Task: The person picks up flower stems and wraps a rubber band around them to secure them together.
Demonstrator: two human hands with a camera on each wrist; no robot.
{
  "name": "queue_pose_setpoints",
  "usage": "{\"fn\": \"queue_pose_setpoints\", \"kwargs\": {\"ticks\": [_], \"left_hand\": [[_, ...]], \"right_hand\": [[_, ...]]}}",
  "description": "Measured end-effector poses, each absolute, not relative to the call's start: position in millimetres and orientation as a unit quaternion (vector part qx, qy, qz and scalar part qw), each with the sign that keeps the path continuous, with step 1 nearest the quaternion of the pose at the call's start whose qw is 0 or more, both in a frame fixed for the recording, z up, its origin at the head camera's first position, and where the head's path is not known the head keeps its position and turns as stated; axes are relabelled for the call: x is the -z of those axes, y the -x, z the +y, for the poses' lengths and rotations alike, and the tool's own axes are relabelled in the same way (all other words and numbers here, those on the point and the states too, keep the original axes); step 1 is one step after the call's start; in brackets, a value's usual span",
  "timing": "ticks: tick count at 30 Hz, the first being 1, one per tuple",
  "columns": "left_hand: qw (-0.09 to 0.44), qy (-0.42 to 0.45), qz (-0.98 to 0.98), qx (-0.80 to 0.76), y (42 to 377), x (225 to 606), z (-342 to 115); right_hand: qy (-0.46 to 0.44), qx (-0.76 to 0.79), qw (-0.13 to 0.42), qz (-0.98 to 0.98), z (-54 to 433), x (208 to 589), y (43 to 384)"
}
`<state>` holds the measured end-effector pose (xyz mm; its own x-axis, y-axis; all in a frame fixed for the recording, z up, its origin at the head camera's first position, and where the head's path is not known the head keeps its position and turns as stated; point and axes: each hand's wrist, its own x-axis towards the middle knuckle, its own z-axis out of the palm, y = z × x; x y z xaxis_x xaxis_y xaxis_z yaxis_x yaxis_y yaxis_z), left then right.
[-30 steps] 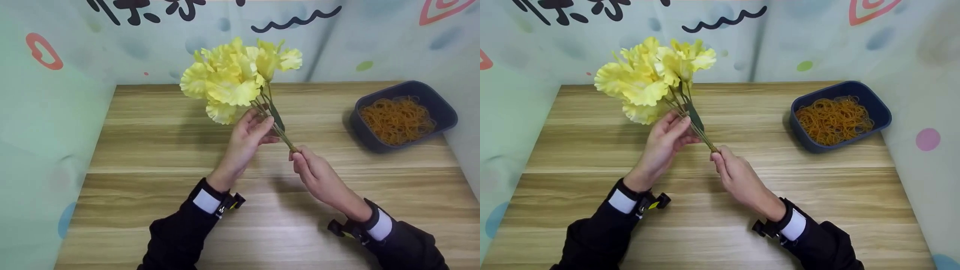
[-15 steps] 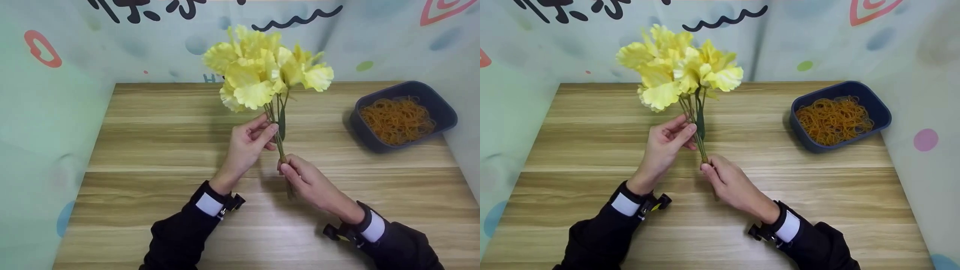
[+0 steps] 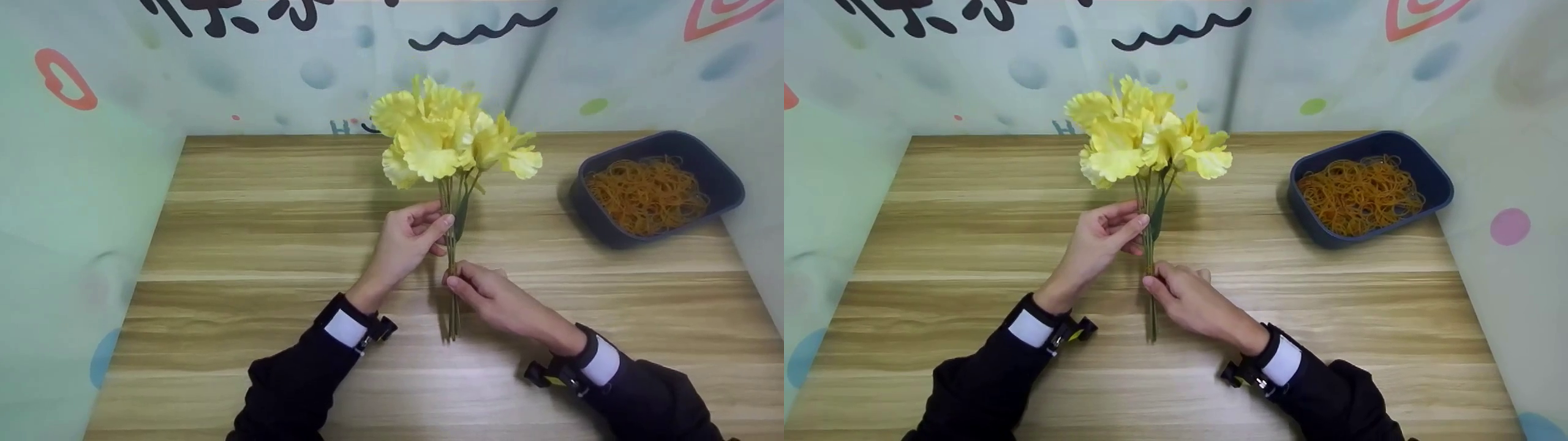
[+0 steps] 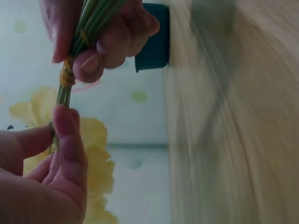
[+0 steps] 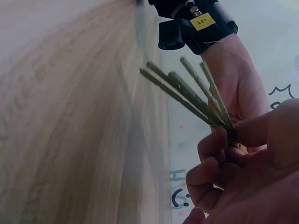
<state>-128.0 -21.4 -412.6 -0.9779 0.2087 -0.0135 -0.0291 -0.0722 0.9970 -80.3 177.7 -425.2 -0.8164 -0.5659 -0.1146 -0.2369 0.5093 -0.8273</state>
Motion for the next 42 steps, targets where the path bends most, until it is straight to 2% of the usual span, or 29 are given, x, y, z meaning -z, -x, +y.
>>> {"fn": "queue_pose_setpoints", "kwargs": {"ticks": [6,14,28,42], "left_hand": [[0.142,-0.071,0.694,-0.702,132.8,422.0,-26.8],[0.198,-0.063,0.695,-0.688,136.9,431.8,-28.9],[0.244,-0.027,0.683,-0.687,134.8,435.3,-27.1],[0.269,-0.021,0.692,-0.669,136.9,436.1,-29.6]], "right_hand": [[0.224,0.416,0.229,0.851,180.8,431.3,84.5],[0.232,0.381,0.269,0.853,184.4,436.4,87.3],[0.267,0.289,0.273,0.878,188.4,435.9,90.6],[0.265,0.286,0.280,0.877,189.9,435.9,92.2]]}}
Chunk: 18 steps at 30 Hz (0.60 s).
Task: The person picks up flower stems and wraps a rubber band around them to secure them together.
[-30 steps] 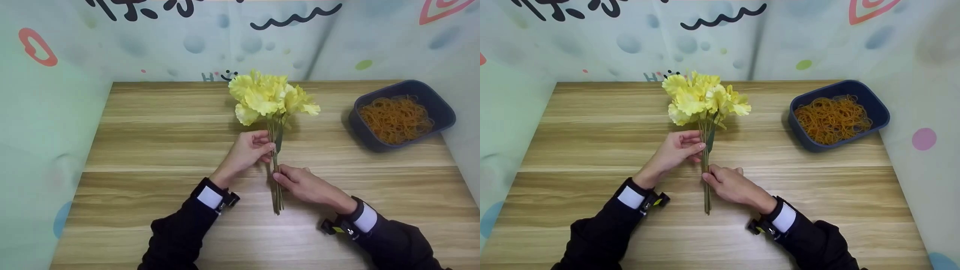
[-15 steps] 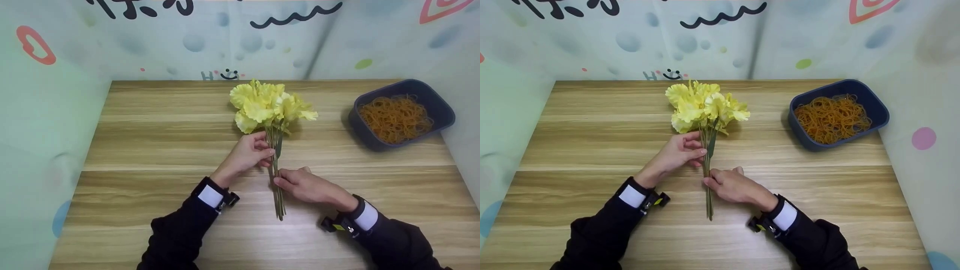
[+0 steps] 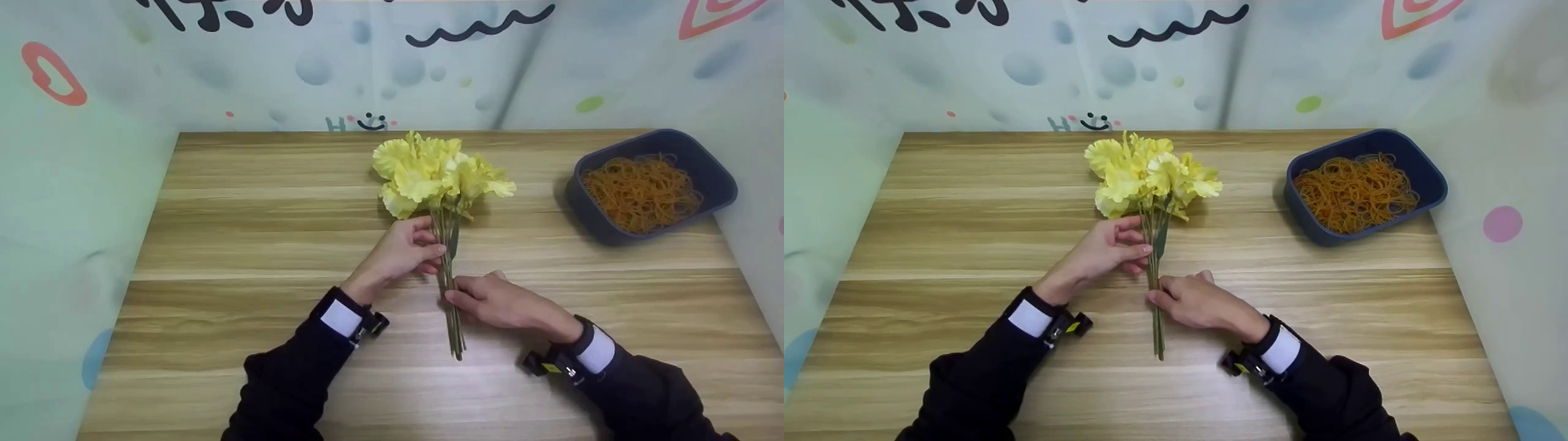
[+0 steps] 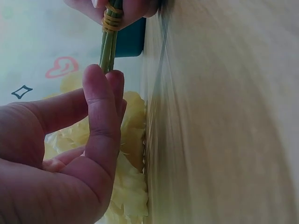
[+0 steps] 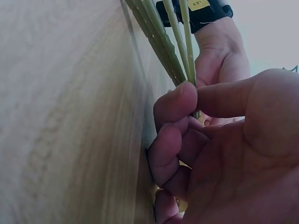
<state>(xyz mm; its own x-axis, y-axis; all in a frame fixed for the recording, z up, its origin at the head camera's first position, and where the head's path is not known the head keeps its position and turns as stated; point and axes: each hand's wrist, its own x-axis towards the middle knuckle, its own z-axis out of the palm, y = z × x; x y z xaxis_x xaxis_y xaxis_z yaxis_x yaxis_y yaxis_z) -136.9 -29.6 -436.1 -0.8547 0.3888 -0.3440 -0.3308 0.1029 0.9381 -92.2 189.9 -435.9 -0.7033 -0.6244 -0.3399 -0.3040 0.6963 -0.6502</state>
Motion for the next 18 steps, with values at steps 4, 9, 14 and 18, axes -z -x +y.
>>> {"fn": "queue_pose_setpoints", "kwargs": {"ticks": [4,9,14,18], "left_hand": [[0.269,-0.020,0.695,-0.666,137.6,437.0,-30.2],[0.270,-0.018,0.697,-0.664,138.6,438.8,-29.4],[0.272,-0.015,0.703,-0.657,139.1,439.9,-29.2],[0.273,-0.014,0.703,-0.656,138.6,440.0,-29.6]], "right_hand": [[0.268,0.282,0.275,0.879,189.1,436.8,92.4],[0.268,0.268,0.268,0.886,188.9,438.5,92.7],[0.272,0.265,0.267,0.886,188.6,438.8,93.3],[0.275,0.266,0.269,0.884,189.0,439.0,93.5]]}}
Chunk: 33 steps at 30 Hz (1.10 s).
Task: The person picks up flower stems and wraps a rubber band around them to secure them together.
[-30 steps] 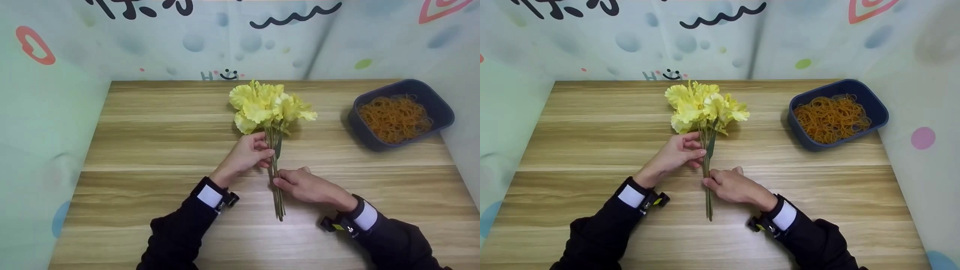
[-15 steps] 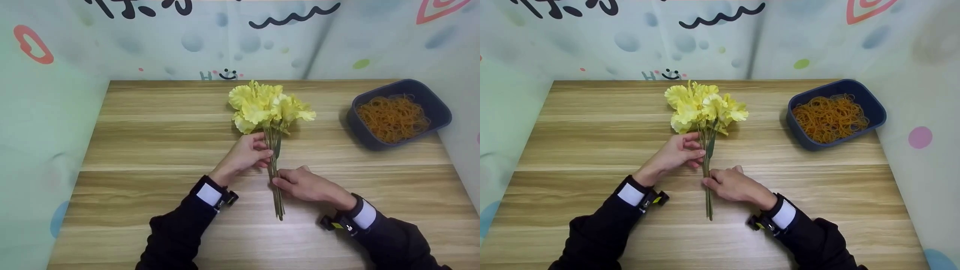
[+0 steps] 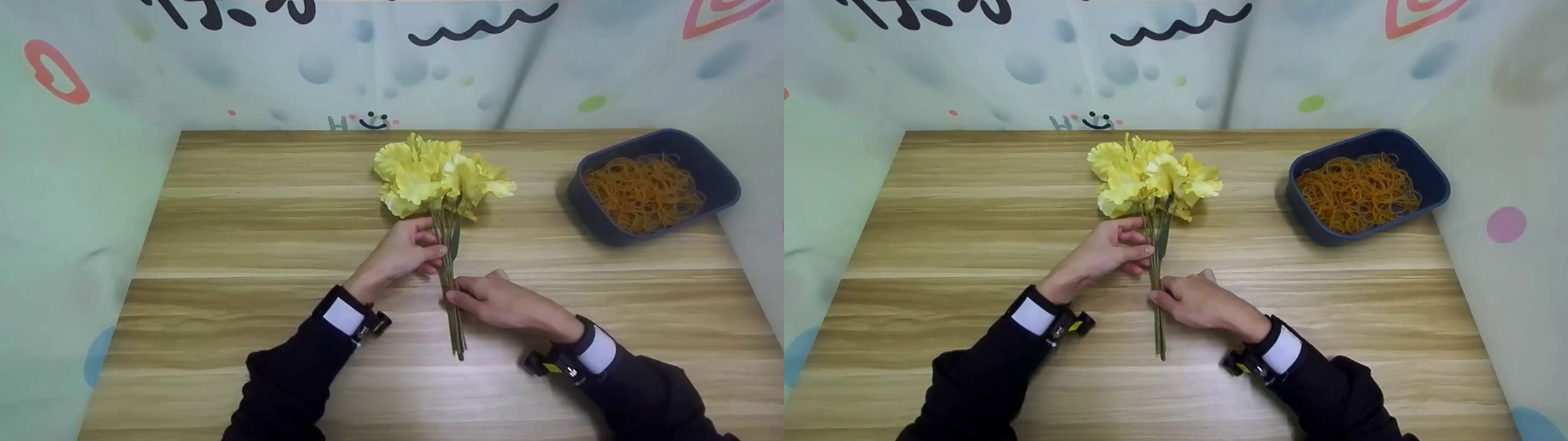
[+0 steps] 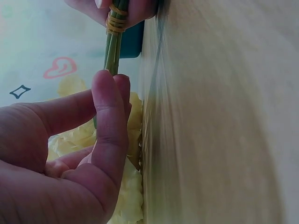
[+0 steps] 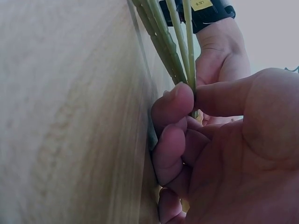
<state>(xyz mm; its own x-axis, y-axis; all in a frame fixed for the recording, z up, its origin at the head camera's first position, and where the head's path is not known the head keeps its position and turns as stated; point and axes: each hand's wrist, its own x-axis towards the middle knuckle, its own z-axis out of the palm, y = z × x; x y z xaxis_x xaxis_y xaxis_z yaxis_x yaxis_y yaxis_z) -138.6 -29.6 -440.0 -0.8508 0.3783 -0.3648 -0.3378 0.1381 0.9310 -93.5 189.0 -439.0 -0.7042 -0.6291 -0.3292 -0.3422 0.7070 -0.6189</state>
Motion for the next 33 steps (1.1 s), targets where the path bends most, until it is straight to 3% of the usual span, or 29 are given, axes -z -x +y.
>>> {"fn": "queue_pose_setpoints", "kwargs": {"ticks": [19,25,33], "left_hand": [[0.272,-0.021,0.706,-0.653,139.0,441.8,-30.3],[0.279,-0.036,0.707,-0.650,137.2,435.6,-31.8],[0.234,-0.097,0.796,-0.549,133.0,415.5,-40.8]], "right_hand": [[0.271,0.269,0.270,0.884,188.3,438.7,94.4],[0.231,0.295,0.291,0.880,191.7,432.9,94.8],[0.232,0.295,0.261,0.889,206.2,407.1,94.5]]}}
